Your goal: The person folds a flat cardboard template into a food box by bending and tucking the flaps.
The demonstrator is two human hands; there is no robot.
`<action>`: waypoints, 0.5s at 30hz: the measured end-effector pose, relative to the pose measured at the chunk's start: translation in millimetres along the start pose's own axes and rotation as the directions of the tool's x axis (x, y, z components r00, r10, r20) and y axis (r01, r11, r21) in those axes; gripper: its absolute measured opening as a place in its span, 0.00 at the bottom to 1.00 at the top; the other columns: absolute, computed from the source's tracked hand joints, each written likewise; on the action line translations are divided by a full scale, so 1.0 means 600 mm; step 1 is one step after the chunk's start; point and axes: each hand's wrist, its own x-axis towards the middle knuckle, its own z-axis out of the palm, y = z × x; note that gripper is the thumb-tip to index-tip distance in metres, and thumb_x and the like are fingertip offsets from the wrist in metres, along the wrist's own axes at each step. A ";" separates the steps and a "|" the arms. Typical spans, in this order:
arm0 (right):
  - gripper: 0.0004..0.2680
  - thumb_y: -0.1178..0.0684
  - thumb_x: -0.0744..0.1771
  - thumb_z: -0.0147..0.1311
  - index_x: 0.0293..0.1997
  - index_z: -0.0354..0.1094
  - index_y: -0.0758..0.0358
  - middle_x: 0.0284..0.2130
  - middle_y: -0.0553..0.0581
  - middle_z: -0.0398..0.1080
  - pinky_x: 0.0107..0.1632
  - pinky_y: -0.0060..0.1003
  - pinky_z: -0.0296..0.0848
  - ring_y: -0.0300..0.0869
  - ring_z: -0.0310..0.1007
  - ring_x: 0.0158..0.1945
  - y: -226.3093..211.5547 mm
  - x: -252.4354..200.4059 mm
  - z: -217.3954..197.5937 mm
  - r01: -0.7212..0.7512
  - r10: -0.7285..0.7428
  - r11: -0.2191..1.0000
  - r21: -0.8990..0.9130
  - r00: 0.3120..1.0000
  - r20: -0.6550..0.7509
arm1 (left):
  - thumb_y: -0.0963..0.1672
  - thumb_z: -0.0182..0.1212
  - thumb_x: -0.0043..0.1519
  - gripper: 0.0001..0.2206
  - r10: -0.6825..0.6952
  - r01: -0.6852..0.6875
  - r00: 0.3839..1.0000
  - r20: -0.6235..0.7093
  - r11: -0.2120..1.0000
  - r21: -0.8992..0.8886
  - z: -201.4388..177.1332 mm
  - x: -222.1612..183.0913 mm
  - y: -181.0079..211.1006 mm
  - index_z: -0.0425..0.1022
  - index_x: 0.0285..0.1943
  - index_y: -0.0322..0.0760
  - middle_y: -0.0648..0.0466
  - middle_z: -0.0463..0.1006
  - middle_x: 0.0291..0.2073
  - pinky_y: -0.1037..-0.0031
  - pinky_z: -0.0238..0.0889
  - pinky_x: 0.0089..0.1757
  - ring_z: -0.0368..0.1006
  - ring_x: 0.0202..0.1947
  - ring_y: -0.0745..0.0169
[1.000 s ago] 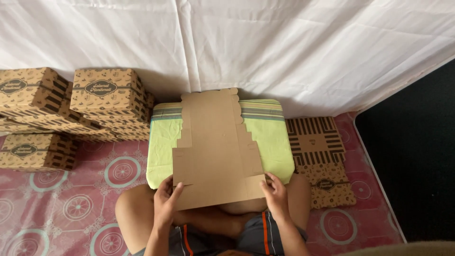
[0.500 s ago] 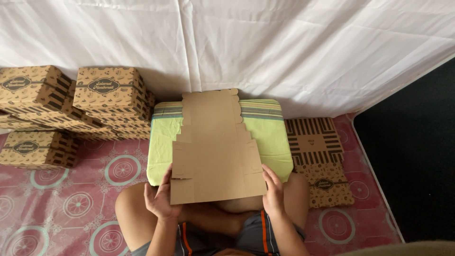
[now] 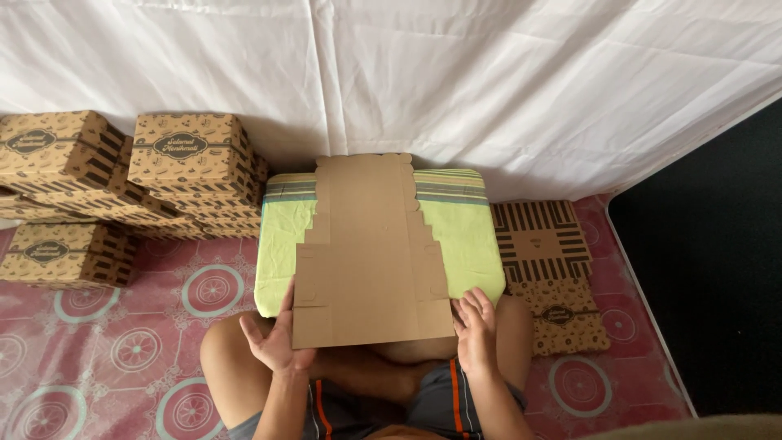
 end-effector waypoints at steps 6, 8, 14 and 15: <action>0.30 0.51 0.65 0.49 0.75 0.38 0.71 0.58 0.66 0.57 0.57 0.45 0.66 0.52 0.61 0.55 0.020 0.022 -0.048 -0.027 0.012 0.968 0.250 0.998 0.062 | 0.66 0.36 0.60 0.49 -0.037 0.021 0.994 -0.107 0.988 -0.151 -0.049 -0.020 0.011 0.48 0.80 0.27 0.36 0.50 0.77 0.52 0.32 0.69 0.42 0.77 0.42; 0.15 0.50 0.68 0.49 0.59 0.61 0.66 0.55 0.74 0.69 0.52 0.44 0.75 0.52 0.75 0.52 0.034 0.043 -0.071 -0.102 -0.018 0.864 0.493 0.972 0.232 | 0.63 0.46 0.61 0.47 -0.035 0.020 0.994 -0.102 0.988 -0.151 -0.050 -0.023 0.007 0.48 0.80 0.27 0.36 0.51 0.77 0.53 0.32 0.69 0.43 0.77 0.42; 0.27 0.40 0.69 0.39 0.71 0.53 0.75 0.62 0.73 0.63 0.60 0.45 0.63 0.51 0.65 0.61 0.074 0.072 -0.059 -0.051 -0.142 0.862 0.504 0.931 0.336 | 0.63 0.46 0.64 0.46 0.036 -0.032 0.996 -0.086 0.998 0.044 0.000 -0.005 -0.009 0.51 0.79 0.23 0.33 0.53 0.75 0.52 0.38 0.67 0.46 0.75 0.37; 0.27 0.40 0.69 0.39 0.71 0.53 0.75 0.62 0.73 0.63 0.60 0.45 0.63 0.51 0.65 0.61 0.070 0.071 -0.052 -0.055 -0.138 0.864 0.500 0.930 0.340 | 0.63 0.46 0.64 0.46 0.041 -0.038 0.995 -0.087 0.998 0.045 -0.003 -0.003 -0.005 0.51 0.79 0.23 0.33 0.53 0.75 0.52 0.38 0.67 0.46 0.75 0.37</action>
